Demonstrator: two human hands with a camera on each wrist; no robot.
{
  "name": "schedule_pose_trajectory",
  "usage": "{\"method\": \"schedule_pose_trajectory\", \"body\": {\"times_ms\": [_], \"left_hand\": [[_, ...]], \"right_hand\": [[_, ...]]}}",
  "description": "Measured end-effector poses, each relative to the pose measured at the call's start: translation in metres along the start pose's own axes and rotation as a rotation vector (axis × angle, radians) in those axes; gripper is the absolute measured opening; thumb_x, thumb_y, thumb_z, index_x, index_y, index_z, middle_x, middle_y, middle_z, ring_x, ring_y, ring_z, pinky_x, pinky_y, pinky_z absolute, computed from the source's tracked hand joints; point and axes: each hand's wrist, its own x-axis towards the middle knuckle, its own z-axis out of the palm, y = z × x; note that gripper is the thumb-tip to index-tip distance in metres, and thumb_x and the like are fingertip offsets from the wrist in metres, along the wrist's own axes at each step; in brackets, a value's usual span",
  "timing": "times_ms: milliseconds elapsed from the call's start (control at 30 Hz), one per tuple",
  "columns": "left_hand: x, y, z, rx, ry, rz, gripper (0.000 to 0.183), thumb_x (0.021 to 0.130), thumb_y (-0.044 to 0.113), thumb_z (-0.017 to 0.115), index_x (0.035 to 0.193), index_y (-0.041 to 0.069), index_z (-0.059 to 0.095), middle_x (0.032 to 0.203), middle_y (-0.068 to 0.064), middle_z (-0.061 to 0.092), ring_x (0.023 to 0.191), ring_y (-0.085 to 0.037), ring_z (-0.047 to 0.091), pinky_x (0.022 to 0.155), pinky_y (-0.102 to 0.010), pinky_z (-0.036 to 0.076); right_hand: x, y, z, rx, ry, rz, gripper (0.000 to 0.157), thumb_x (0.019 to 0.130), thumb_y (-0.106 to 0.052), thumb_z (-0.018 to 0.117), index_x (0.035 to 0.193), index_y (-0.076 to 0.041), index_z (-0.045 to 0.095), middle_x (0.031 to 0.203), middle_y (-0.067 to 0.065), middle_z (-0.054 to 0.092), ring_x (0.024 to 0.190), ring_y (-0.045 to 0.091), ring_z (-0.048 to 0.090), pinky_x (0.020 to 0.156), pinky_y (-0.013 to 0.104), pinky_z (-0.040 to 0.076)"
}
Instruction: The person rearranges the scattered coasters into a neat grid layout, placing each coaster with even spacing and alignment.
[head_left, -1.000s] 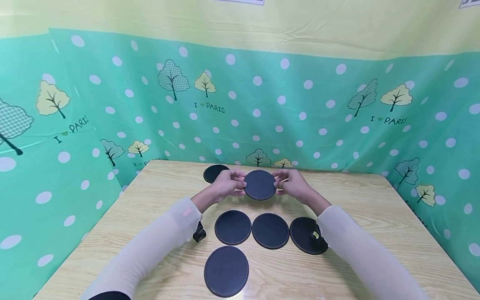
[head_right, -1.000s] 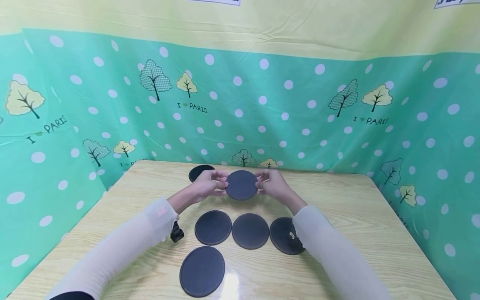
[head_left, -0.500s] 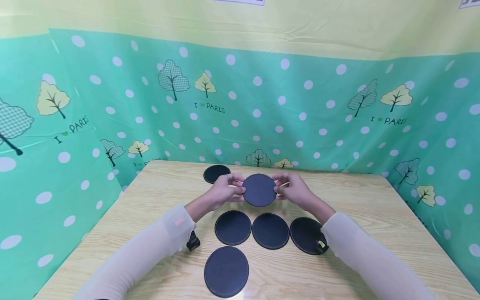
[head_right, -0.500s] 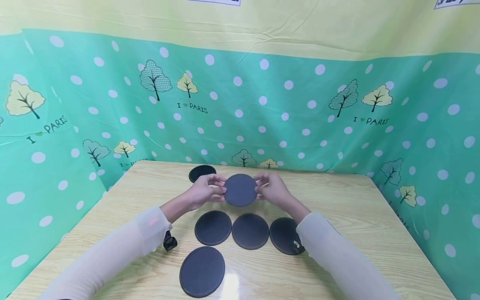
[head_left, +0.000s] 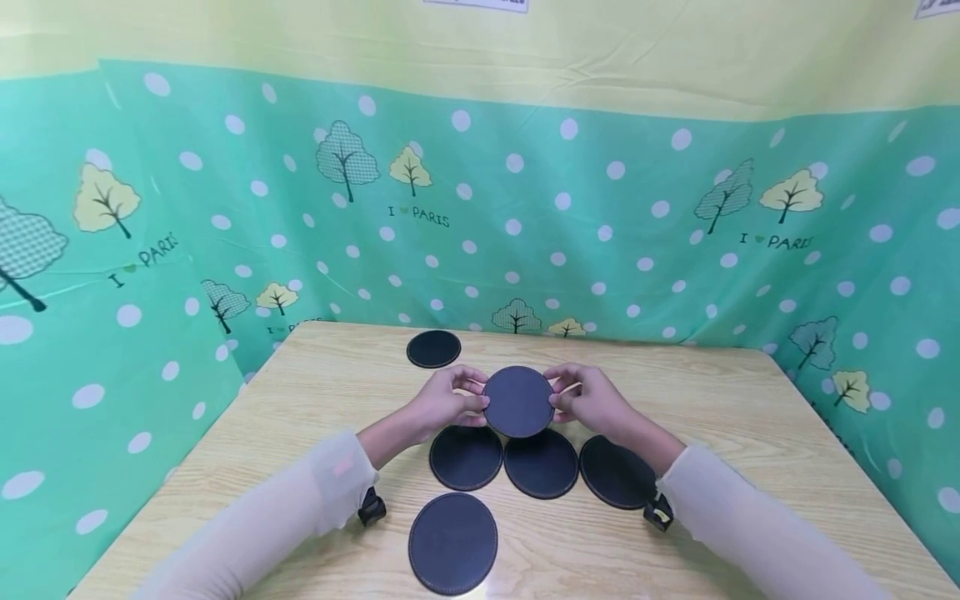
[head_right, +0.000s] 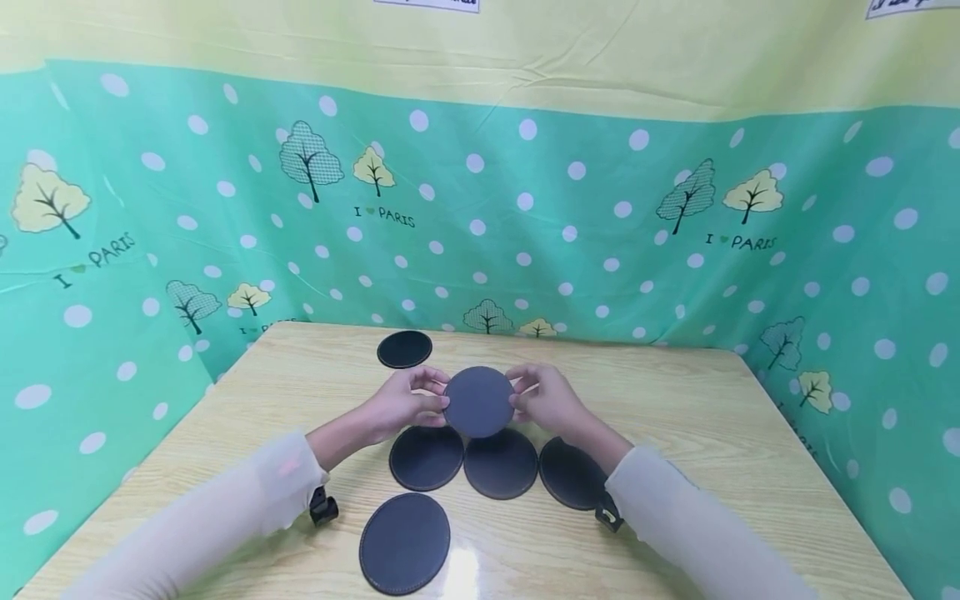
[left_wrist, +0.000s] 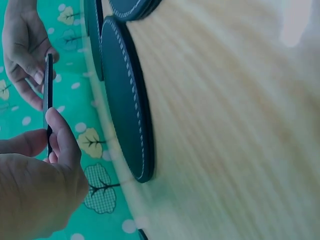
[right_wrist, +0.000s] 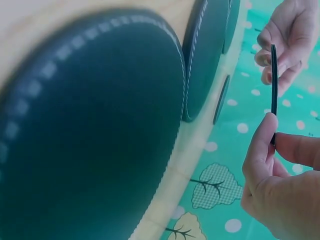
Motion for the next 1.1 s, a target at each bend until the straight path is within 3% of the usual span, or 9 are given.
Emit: {"method": "schedule_pose_trajectory", "body": {"times_ms": [400, 833, 1100], "left_hand": [[-0.020, -0.010, 0.002, -0.005, -0.062, -0.024, 0.045, 0.093, -0.011, 0.066, 0.134, -0.001, 0.052, 0.110, -0.017, 0.050, 0.079, -0.021, 0.066, 0.075, -0.038, 0.066], [-0.050, -0.019, 0.003, 0.029, -0.154, -0.064, 0.045, 0.092, -0.011, 0.067, 0.133, -0.002, 0.053, 0.103, -0.013, 0.052, 0.082, -0.021, 0.064, 0.076, -0.040, 0.066], [-0.069, -0.024, 0.017, 0.031, -0.136, -0.089, 0.044, 0.090, -0.014, 0.066, 0.129, -0.002, 0.051, 0.104, -0.015, 0.050, 0.078, -0.021, 0.061, 0.069, -0.037, 0.066]], "right_hand": [[-0.022, 0.008, 0.010, 0.015, -0.045, 0.014, 0.046, 0.096, 0.015, 0.055, 0.141, 0.003, 0.053, 0.104, 0.018, 0.053, 0.083, 0.024, 0.064, 0.075, 0.041, 0.066], [-0.052, 0.012, 0.021, 0.089, -0.163, 0.050, 0.045, 0.096, 0.013, 0.058, 0.140, 0.005, 0.050, 0.102, 0.019, 0.049, 0.084, 0.025, 0.064, 0.076, 0.041, 0.066], [-0.069, 0.012, 0.024, 0.092, -0.185, 0.094, 0.046, 0.095, 0.014, 0.057, 0.140, 0.004, 0.050, 0.103, 0.018, 0.049, 0.085, 0.027, 0.065, 0.076, 0.044, 0.066]]}}
